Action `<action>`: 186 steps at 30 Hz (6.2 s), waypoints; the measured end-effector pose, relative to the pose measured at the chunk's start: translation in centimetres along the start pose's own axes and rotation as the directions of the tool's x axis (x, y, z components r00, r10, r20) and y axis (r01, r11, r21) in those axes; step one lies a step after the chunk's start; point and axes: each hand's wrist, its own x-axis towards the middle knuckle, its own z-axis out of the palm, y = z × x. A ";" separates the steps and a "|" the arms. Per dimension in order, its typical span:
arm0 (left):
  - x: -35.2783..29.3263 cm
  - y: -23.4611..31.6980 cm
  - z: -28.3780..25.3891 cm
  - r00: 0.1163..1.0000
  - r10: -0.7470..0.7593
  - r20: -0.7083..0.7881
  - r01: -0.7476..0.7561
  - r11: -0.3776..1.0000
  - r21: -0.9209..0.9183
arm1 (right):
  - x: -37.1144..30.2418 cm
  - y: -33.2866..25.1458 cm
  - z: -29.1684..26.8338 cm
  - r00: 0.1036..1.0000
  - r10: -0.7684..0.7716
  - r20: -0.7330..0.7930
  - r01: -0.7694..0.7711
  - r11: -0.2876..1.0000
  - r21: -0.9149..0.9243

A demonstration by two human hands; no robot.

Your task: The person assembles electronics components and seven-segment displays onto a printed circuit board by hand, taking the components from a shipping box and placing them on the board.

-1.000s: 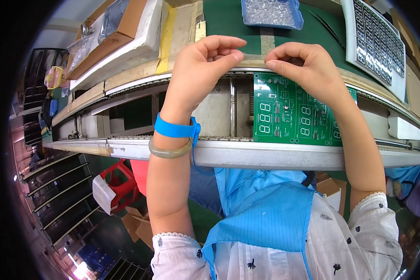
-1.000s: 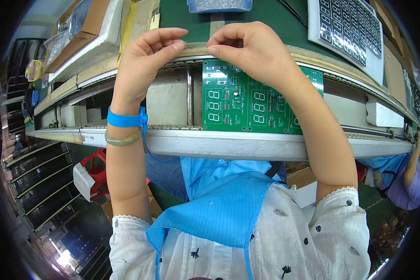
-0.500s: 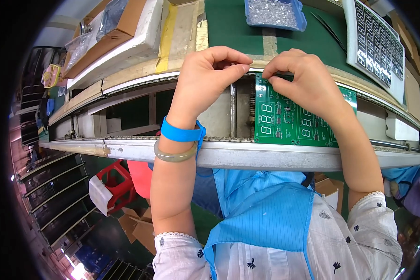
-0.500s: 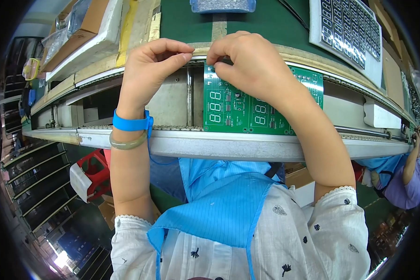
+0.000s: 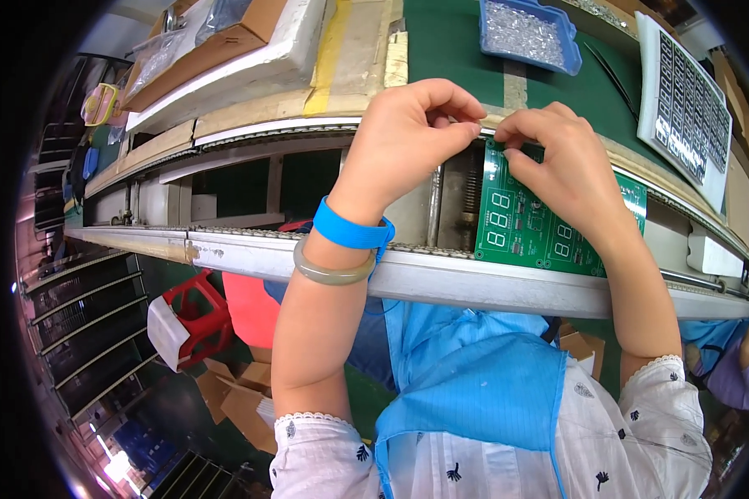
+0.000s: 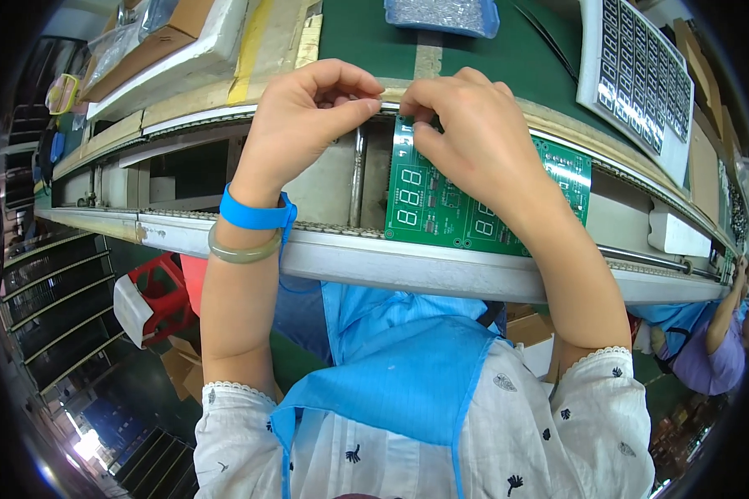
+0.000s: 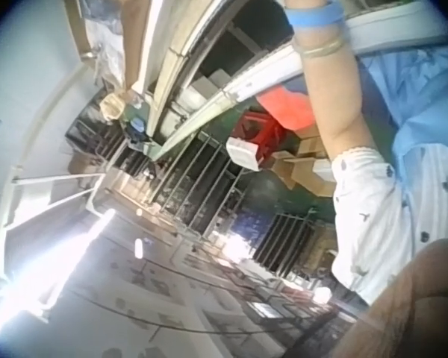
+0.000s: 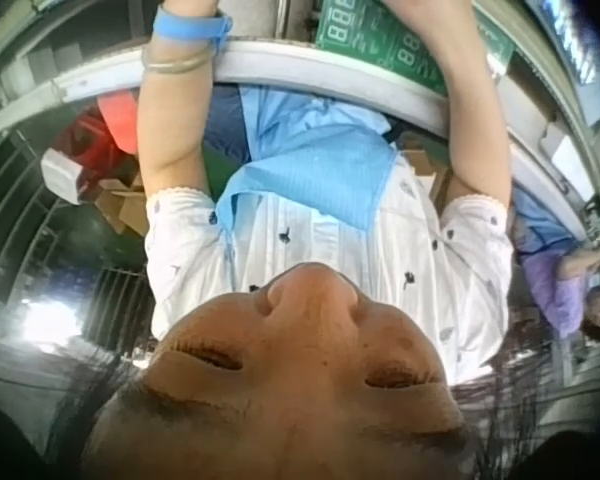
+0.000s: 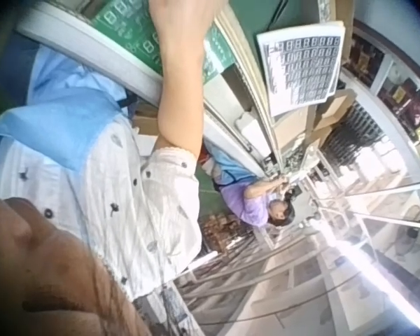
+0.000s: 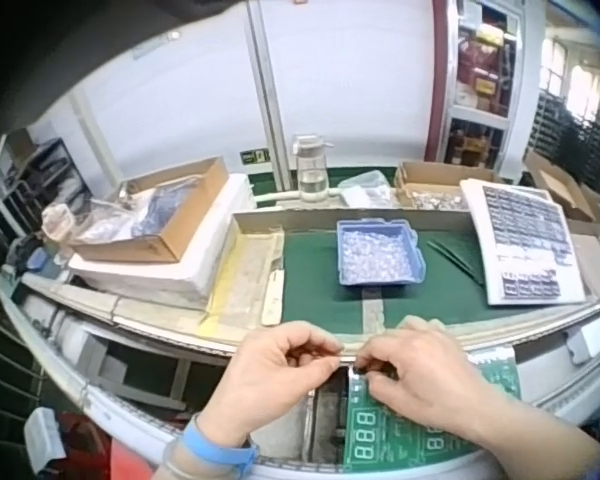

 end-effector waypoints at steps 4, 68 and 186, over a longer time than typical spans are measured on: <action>-0.1 0.1 0.1 1.000 0.010 -0.003 -0.010 1.000 0.019 | 0.1 -0.5 -0.1 1.000 0.019 -0.003 -0.019 1.000 -0.005; 0.4 1.6 2.9 0.955 0.233 0.184 -0.295 0.817 0.496 | 0.0 2.8 -3.0 0.967 0.060 -0.246 -0.018 0.986 0.167; -3.4 0.5 0.5 0.991 0.053 -0.124 -0.046 0.997 0.057 | -0.9 -0.7 0.6 0.952 -0.304 -0.046 0.268 0.895 -0.357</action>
